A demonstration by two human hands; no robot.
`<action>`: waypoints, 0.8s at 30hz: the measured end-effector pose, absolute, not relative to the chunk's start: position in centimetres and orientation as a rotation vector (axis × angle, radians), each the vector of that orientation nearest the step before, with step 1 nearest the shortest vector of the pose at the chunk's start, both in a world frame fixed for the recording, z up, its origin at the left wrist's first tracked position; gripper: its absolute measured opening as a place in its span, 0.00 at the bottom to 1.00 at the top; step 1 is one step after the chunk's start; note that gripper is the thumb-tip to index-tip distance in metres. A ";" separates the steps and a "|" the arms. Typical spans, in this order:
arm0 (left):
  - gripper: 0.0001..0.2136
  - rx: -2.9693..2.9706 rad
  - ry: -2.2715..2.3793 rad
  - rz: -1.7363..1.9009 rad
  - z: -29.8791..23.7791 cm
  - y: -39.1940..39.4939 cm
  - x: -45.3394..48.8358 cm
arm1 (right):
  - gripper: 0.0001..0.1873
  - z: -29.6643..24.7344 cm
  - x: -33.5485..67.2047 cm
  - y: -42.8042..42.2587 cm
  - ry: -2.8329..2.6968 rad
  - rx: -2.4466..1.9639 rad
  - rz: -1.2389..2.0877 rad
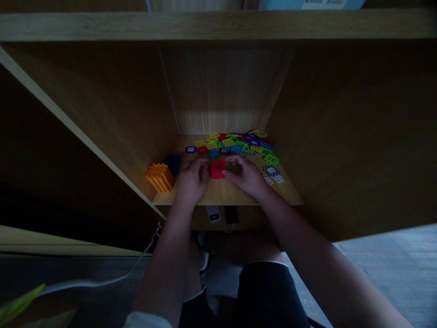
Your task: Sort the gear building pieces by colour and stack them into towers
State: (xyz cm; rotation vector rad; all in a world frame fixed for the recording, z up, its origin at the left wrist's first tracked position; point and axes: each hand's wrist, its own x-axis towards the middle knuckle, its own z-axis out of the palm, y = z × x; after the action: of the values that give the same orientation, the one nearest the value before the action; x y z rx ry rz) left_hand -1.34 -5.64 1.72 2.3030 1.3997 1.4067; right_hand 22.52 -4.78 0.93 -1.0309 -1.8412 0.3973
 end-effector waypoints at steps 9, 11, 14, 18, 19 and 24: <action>0.12 2.281 1.394 1.382 1.7 -5.7 -1.3 | 0.17 0.9 22.5 -4.7 -1.852 -1.018 0.407; 0.12 2.287 1.394 1.380 1.7 -5.7 -1.3 | 0.18 0.9 22.5 -4.7 -1.850 -1.018 0.409; 0.12 2.290 1.391 1.376 1.7 -5.7 -1.3 | 0.18 0.8 22.5 -4.7 -1.846 -1.012 0.407; 0.13 2.287 1.389 1.356 1.9 -5.9 -1.3 | 0.18 0.6 22.5 -4.7 -1.853 -1.017 0.391; 0.12 2.280 1.392 1.350 1.9 -5.9 -1.3 | 0.18 0.6 22.5 -4.6 -1.858 -1.020 0.388; 0.13 2.252 1.433 1.304 2.1 -6.1 -1.1 | 0.20 0.5 22.6 -4.6 -1.873 -1.022 0.406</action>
State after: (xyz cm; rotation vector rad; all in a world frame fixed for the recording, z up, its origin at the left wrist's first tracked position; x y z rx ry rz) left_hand -1.14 -6.08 2.06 2.2521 1.4328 1.3036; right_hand 22.58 -4.56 0.47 -1.0217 -1.8730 0.4059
